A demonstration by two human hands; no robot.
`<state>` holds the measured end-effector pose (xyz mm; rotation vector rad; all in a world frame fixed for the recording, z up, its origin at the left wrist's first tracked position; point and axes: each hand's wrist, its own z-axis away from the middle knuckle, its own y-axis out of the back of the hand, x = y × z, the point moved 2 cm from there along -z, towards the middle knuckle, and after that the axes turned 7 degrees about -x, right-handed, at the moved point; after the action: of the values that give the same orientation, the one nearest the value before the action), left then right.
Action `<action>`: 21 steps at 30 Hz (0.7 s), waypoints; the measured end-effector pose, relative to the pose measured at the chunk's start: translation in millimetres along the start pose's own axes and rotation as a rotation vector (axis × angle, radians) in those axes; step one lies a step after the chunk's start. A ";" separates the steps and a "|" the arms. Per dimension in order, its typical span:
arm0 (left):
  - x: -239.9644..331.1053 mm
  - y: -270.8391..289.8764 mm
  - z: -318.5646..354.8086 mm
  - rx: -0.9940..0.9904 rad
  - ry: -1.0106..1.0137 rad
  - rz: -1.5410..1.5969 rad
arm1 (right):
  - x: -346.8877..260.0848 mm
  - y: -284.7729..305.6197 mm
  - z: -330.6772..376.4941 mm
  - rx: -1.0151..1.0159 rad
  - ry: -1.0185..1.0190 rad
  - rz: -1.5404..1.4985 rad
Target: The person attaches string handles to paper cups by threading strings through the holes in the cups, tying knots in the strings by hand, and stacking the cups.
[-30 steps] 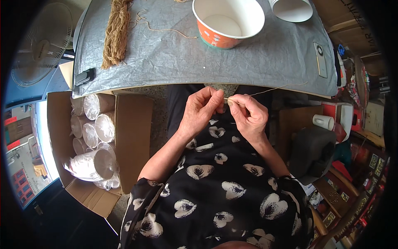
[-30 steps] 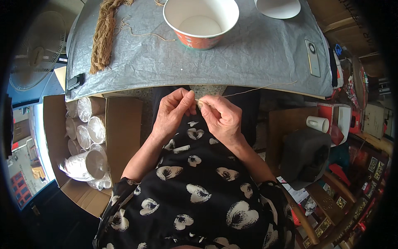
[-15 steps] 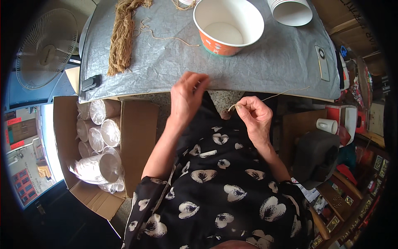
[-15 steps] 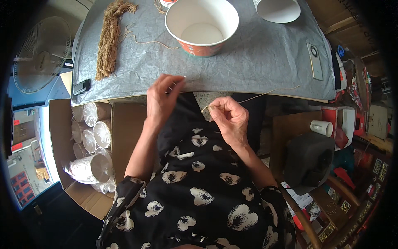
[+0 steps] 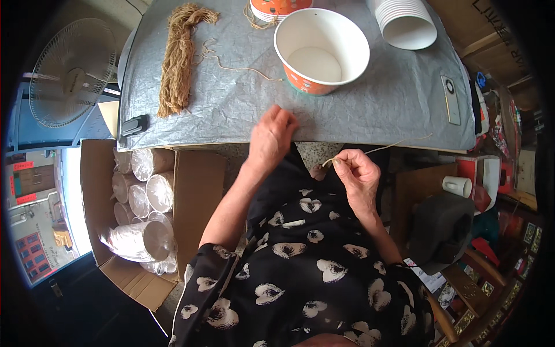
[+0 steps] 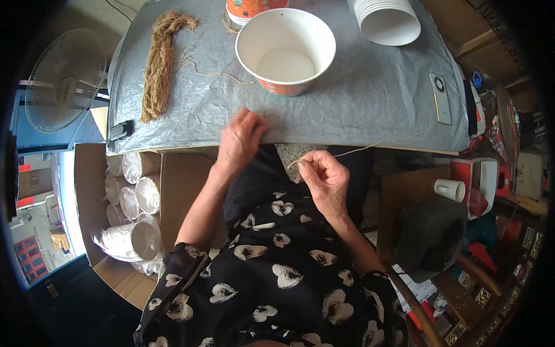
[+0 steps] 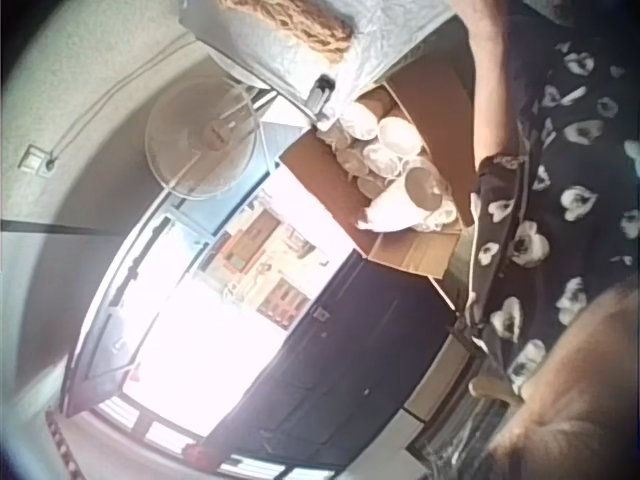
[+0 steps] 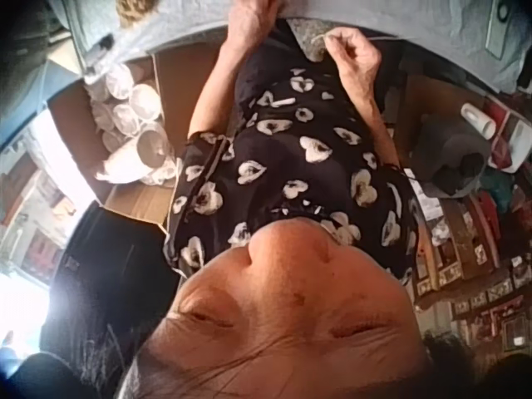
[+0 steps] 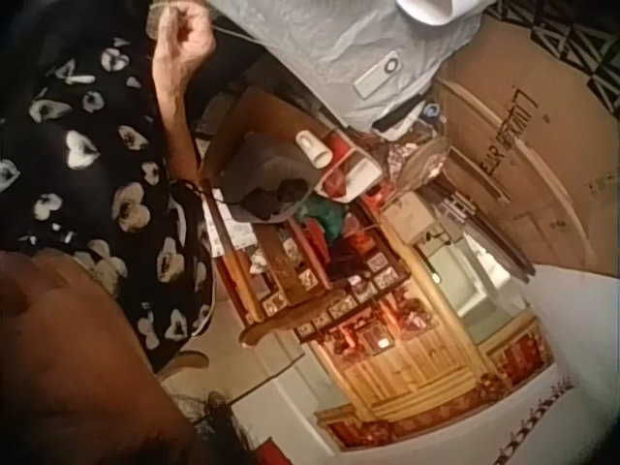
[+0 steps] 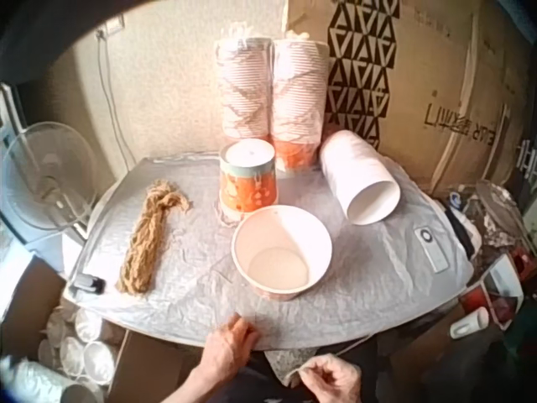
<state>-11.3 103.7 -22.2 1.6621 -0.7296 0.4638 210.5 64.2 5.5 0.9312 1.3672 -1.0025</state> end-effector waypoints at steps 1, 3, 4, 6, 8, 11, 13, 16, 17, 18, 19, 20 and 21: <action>4.8 -5.2 5.1 -0.042 0.002 0.087 | -1.9 2.1 -1.4 0.001 0.026 0.028; 26.8 -12.5 20.5 -0.147 -0.011 0.201 | -8.7 4.5 -8.4 0.025 0.056 0.018; 39.1 -15.3 27.5 -0.174 -0.038 0.260 | -9.1 4.4 -10.2 0.078 0.033 -0.017; 53.3 -15.7 33.7 -0.226 -0.087 0.317 | -10.6 9.7 -17.6 0.101 0.077 0.084; 53.7 -15.0 34.2 -0.173 -0.132 0.391 | -17.2 8.4 -23.2 0.091 0.108 0.066; 59.4 -11.0 28.2 -0.366 0.308 0.730 | -16.3 8.3 -27.5 0.095 0.141 0.079; 58.5 -13.0 26.8 -0.370 0.280 0.882 | -19.7 4.8 -28.4 0.097 0.179 0.039; 63.6 -18.3 22.7 -0.458 0.334 1.309 | -20.6 3.9 -24.9 0.067 0.181 0.037; 63.2 -18.3 22.3 -0.459 0.333 1.308 | -21.0 3.9 -23.8 0.067 0.182 0.037; 62.0 -19.8 22.7 -0.445 0.342 1.322 | -20.8 4.2 -22.4 0.066 0.204 0.079; 61.3 -20.7 22.8 -0.432 0.352 1.336 | -20.7 4.4 -21.0 0.065 0.227 0.121; 63.6 -20.2 23.2 -0.396 0.364 1.326 | -20.2 4.1 -19.6 0.060 0.224 0.133; 63.0 -21.4 23.2 -0.395 0.360 1.325 | -22.9 3.4 -19.2 0.044 0.211 0.132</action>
<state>47.0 70.0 -1.4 0.5042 -1.4695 1.3778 208.4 84.0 28.0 1.1711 1.4417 -0.8555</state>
